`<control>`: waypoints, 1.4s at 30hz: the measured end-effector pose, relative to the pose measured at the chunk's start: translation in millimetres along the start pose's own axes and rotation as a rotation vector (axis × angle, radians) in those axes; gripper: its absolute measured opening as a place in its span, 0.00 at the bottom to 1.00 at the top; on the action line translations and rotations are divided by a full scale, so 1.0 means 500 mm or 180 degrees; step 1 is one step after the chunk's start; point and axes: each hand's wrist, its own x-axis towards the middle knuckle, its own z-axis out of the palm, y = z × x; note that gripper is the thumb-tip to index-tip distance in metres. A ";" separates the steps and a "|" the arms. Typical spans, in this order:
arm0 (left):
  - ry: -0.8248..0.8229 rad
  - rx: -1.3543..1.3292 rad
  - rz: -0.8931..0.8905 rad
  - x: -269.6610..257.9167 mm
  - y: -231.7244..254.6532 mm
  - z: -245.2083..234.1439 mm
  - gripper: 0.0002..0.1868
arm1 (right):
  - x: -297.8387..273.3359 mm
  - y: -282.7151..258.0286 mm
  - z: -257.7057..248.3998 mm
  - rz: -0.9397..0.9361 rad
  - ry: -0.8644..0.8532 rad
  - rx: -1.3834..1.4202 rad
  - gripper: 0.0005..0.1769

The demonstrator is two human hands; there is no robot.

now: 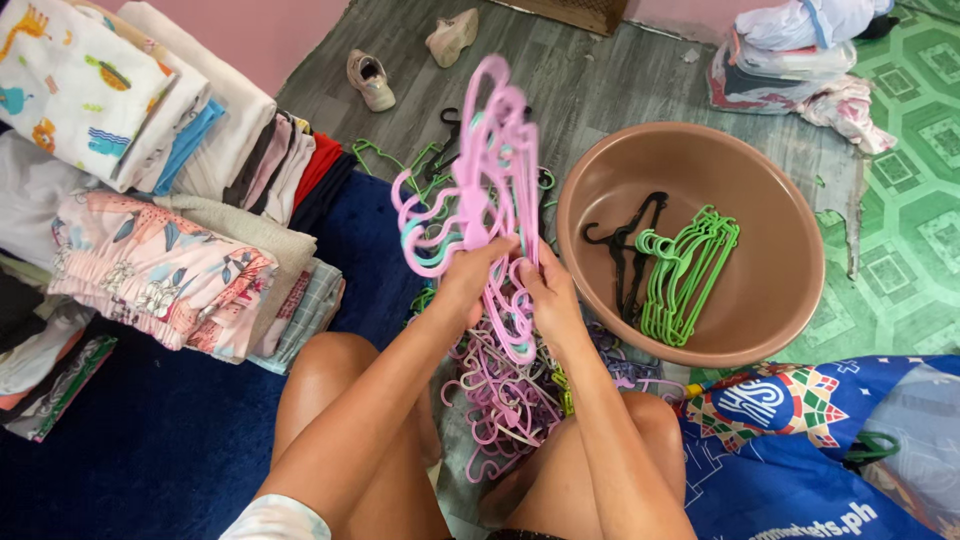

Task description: The person sorts through a large pile of plastic clothes hangers on the floor, picking them up one by one and placing some into a large brown plastic basin.

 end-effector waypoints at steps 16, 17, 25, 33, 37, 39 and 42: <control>-0.0417 0.0459 0.0723 0.084 -0.085 -0.037 0.14 | -0.028 -0.016 0.038 -0.0941 -0.0073 -0.1752 0.30; -0.0493 0.0546 0.0712 0.061 -0.076 -0.024 0.17 | -0.025 -0.008 0.035 -0.0959 -0.0144 -0.1657 0.27; -0.1851 0.1488 0.1454 0.037 -0.049 0.005 0.58 | -0.007 0.010 -0.002 -0.0719 0.0912 -0.1555 0.23; 0.0797 0.0820 0.0679 0.024 0.069 0.014 0.43 | -0.007 -0.042 -0.064 -0.0122 -0.0108 0.1483 0.31; 0.0459 0.0110 0.1431 -0.008 0.089 0.026 0.45 | 0.001 -0.031 -0.037 0.0209 -0.0463 0.1611 0.30; 0.0634 0.0055 0.1499 0.009 0.083 0.015 0.44 | 0.003 -0.030 -0.016 0.0153 -0.0314 0.1242 0.29; 0.0381 0.0841 0.1942 0.031 0.038 0.012 0.28 | -0.003 -0.019 0.009 -0.0123 -0.0071 0.0652 0.26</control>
